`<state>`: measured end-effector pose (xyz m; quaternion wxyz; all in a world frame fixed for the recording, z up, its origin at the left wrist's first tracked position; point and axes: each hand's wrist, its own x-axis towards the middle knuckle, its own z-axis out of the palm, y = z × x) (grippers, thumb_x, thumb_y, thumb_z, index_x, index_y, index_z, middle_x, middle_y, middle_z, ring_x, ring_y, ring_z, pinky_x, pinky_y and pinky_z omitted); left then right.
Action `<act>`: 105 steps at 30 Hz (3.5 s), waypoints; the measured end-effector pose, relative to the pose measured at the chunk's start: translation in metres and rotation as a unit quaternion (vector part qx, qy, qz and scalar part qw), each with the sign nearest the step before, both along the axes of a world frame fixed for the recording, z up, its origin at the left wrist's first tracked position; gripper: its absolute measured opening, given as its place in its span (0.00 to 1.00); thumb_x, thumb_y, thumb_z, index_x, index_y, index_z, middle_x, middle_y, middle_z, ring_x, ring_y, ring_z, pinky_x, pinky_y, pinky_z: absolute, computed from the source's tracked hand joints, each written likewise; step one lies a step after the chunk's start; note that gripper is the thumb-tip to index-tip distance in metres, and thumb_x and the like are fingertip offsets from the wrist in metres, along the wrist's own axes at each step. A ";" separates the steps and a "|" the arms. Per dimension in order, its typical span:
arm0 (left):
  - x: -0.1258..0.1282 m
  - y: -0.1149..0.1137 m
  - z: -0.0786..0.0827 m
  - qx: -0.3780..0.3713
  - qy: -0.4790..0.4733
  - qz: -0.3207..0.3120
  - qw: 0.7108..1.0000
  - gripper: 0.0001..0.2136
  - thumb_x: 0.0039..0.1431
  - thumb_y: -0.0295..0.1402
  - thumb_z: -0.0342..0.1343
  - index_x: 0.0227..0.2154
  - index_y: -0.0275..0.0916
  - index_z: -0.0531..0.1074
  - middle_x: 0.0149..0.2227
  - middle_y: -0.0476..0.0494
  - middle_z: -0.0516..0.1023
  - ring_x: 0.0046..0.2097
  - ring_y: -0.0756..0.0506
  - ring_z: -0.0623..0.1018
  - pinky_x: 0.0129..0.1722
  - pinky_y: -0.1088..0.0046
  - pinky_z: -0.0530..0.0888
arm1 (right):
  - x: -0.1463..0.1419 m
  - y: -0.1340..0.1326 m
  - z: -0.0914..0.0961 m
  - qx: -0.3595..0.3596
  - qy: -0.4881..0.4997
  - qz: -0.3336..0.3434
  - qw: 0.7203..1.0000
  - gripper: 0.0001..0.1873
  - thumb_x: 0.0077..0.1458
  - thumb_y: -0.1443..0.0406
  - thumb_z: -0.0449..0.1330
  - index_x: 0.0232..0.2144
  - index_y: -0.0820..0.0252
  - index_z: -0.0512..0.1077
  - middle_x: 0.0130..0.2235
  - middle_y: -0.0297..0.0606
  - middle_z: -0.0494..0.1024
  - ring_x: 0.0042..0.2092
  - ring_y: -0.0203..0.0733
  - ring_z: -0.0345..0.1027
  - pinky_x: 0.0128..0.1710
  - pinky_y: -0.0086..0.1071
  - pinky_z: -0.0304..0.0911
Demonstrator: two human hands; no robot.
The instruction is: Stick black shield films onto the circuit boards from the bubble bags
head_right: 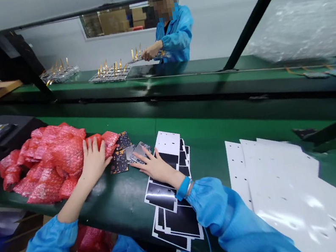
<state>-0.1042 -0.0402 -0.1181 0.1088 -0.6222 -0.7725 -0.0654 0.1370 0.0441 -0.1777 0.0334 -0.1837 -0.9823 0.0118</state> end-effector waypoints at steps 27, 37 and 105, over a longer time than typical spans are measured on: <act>0.087 -0.046 0.013 0.195 -0.587 -0.028 0.785 0.17 0.71 0.43 0.40 0.51 0.40 0.67 0.45 0.39 0.80 0.47 0.44 0.81 0.49 0.64 0.79 | 0.023 -0.055 0.080 -0.707 0.349 -0.041 0.614 0.47 0.54 0.49 0.68 0.69 0.51 0.53 0.68 0.47 0.67 0.62 0.48 0.71 0.62 0.48 0.68; 0.112 -0.072 0.005 0.480 -0.040 -0.255 0.838 0.13 0.59 0.32 0.64 0.45 0.51 0.70 0.44 0.45 0.64 0.47 0.44 0.70 0.47 0.66 0.72 | 0.008 -0.076 0.075 -0.746 0.422 -0.190 0.479 0.27 0.52 0.53 0.65 0.52 0.52 0.68 0.48 0.36 0.81 0.46 0.44 0.77 0.47 0.38 0.73; 0.131 -0.065 0.039 0.232 0.061 -0.382 0.892 0.08 0.69 0.26 0.50 0.34 0.36 0.73 0.27 0.47 0.69 0.33 0.45 0.65 0.33 0.66 0.59 | -0.004 -0.063 0.101 -0.488 0.756 -0.199 0.388 0.23 0.47 0.56 0.70 0.46 0.50 0.73 0.51 0.35 0.81 0.57 0.44 0.73 0.64 0.45 0.64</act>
